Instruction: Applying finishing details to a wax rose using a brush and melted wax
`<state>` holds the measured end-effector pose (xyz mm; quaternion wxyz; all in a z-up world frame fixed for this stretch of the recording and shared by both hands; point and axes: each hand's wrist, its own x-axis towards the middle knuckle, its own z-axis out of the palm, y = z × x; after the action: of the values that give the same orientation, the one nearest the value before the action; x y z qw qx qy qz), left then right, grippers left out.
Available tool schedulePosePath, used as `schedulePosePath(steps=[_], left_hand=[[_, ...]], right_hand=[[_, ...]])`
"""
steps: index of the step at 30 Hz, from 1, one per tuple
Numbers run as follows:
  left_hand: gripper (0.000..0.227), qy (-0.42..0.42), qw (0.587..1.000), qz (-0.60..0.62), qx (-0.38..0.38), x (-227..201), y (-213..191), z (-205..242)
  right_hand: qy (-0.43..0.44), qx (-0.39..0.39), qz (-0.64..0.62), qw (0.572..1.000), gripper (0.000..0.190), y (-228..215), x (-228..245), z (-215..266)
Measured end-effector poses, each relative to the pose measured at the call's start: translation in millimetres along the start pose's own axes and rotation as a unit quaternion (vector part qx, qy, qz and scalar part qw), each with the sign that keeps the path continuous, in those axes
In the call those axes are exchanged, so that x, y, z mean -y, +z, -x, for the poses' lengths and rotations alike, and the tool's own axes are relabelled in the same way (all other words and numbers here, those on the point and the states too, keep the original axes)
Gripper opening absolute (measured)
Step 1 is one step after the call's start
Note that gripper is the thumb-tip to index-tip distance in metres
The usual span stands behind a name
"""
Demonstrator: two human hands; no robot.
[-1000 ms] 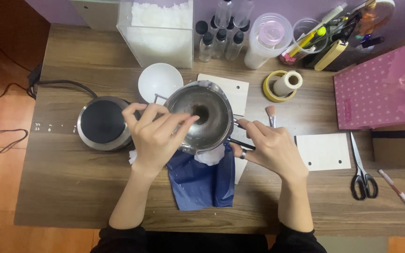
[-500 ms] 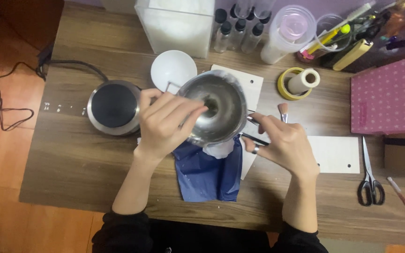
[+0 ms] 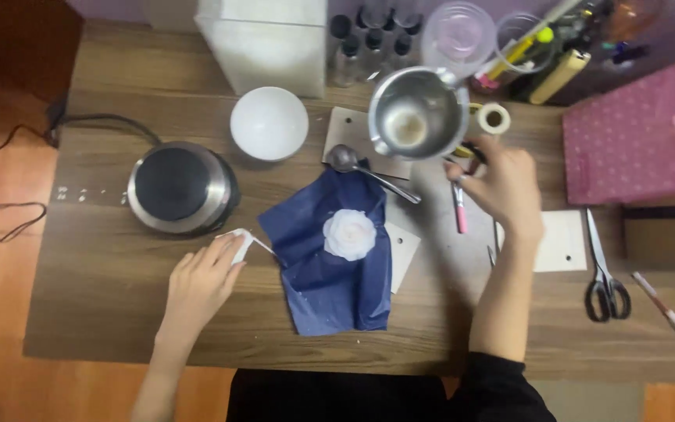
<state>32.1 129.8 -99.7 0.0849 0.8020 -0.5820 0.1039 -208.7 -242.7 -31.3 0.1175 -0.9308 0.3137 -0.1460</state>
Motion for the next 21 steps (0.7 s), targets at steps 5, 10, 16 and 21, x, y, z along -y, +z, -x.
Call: schedulePosePath(steps=[5, 10, 16, 21], left_hand=[[0.027, -0.050, 0.996, 0.063, -0.043, -1, 9, 10], [0.012, -0.098, 0.987, 0.071, -0.100, 5, 4, 30], [0.017, -0.176, 0.981, -0.038, -0.073, 27, 1, 61], [0.030, -0.207, 0.972, -0.070, -0.086, 15, -8, 49]], right_hand=[[0.017, 0.024, -0.030, 0.999, 0.037, 7, 11, -2], [0.053, 0.055, -0.043, 0.996, 0.034, 10, 12, -4], [0.041, 0.062, -0.030, 0.997, 0.037, 21, 3, -7], [0.066, 0.078, -0.066, 0.993, 0.031, 22, 11, -10]])
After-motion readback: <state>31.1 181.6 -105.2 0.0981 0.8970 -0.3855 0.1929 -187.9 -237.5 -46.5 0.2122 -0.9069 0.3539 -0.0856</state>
